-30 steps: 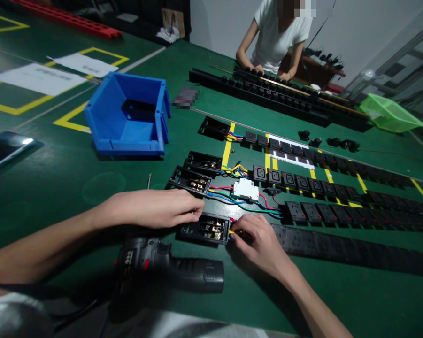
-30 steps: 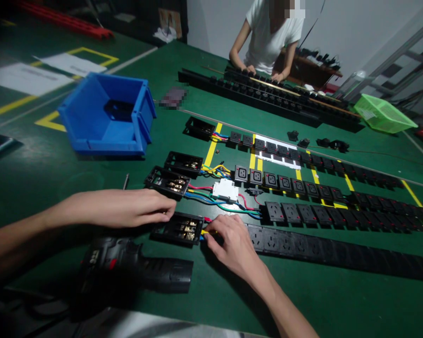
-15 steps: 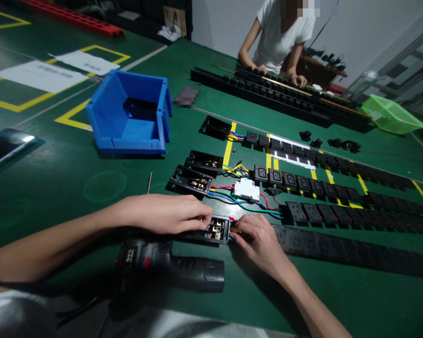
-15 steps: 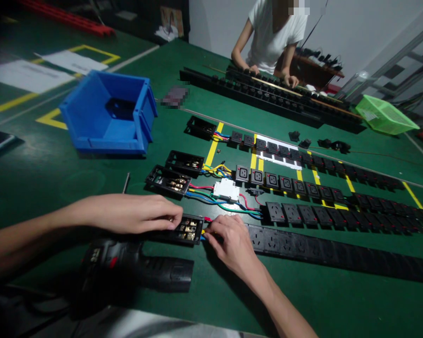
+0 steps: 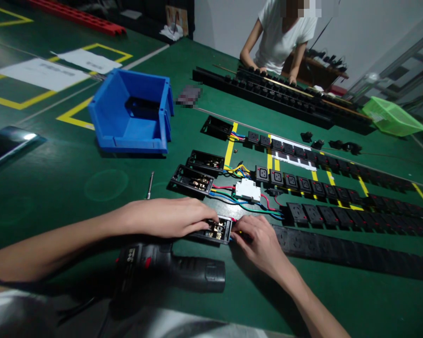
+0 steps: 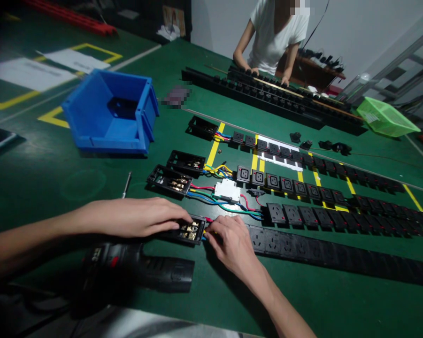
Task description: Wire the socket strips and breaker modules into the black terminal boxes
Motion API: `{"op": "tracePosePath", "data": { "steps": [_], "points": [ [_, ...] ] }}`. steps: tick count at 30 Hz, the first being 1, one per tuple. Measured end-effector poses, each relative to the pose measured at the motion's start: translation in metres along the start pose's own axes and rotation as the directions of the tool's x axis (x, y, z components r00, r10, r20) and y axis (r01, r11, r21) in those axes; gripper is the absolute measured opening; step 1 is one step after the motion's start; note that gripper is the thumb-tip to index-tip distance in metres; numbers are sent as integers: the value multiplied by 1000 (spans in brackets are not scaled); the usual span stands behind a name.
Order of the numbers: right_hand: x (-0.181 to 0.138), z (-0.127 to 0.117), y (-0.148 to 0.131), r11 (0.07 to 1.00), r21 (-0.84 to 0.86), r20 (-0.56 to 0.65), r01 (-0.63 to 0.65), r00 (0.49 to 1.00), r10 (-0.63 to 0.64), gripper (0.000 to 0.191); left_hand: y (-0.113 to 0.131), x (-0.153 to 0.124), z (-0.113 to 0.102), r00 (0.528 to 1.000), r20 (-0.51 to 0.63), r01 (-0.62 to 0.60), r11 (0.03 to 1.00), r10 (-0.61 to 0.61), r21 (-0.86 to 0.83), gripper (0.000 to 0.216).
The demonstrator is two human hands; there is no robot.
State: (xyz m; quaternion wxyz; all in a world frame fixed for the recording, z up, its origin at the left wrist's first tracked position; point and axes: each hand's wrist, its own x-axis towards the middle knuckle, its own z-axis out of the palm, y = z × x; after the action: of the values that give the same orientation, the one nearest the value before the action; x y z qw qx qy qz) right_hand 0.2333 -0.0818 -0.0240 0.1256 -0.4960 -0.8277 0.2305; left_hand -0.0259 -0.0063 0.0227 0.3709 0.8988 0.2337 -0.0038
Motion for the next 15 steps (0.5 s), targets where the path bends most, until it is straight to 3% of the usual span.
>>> {"op": "tracePosePath", "data": {
  "steps": [9, 15],
  "points": [
    [-1, 2, 3, 999, 47, -37, 13, 999, -12, 7, 1, 0, 8, 998, 48, 30, 999, -31, 34, 32],
    [-1, 5, 6, 997, 71, -62, 29, 998, -25, 6, 2, -2, 12, 1000, 15, 0, 999, -1, 46, 30]
  ]
}}
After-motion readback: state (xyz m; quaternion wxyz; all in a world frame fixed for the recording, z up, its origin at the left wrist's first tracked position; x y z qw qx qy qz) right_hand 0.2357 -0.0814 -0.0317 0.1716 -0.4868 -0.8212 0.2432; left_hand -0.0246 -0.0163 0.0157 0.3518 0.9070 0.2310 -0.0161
